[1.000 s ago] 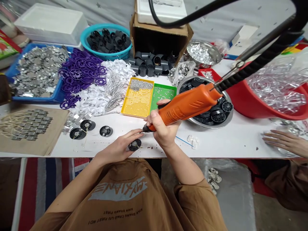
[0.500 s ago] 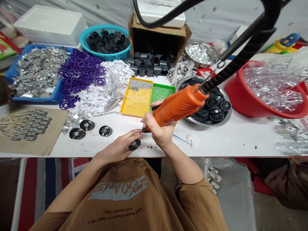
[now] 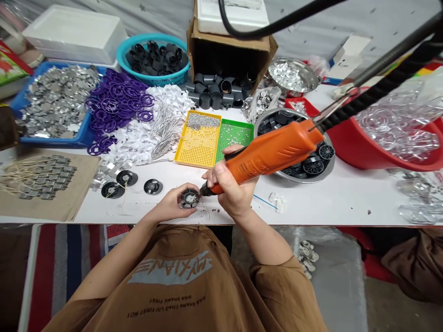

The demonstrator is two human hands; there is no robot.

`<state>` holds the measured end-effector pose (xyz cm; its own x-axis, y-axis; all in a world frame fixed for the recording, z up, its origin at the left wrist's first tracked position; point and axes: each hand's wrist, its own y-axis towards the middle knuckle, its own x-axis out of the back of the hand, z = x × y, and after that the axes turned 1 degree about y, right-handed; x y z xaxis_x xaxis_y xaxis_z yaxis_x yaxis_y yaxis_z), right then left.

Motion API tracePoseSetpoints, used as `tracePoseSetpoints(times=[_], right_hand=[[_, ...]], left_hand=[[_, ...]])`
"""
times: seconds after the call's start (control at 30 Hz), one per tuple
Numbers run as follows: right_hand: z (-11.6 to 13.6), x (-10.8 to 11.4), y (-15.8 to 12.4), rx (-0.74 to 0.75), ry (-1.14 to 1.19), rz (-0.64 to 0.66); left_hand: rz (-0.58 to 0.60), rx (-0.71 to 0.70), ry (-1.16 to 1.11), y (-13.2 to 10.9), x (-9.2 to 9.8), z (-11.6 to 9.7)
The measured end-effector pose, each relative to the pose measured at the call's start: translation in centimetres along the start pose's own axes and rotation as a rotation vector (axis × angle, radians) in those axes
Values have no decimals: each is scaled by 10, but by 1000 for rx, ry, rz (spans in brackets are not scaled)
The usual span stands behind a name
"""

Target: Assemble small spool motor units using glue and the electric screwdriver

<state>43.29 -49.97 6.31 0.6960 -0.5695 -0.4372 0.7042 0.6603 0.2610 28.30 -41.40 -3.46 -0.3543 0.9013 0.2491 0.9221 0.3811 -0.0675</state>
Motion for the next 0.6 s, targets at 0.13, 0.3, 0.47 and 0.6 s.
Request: tracePoseSetpoints(times=[0.13, 0.3, 0.47, 0.6], right_hand=[[-4, -2, -5, -20, 31, 47], [-9, -2, -7, -41, 9, 53], [-12, -2, -9, -38, 0, 80], [-13, 2, -14, -57, 12, 131]], left_hand=[[-27, -10, 44, 0, -1, -2], [-29, -22, 55, 0, -2, -2], [-51, -19, 52, 1, -6, 0], [-111, -44, 3, 2, -13, 4]])
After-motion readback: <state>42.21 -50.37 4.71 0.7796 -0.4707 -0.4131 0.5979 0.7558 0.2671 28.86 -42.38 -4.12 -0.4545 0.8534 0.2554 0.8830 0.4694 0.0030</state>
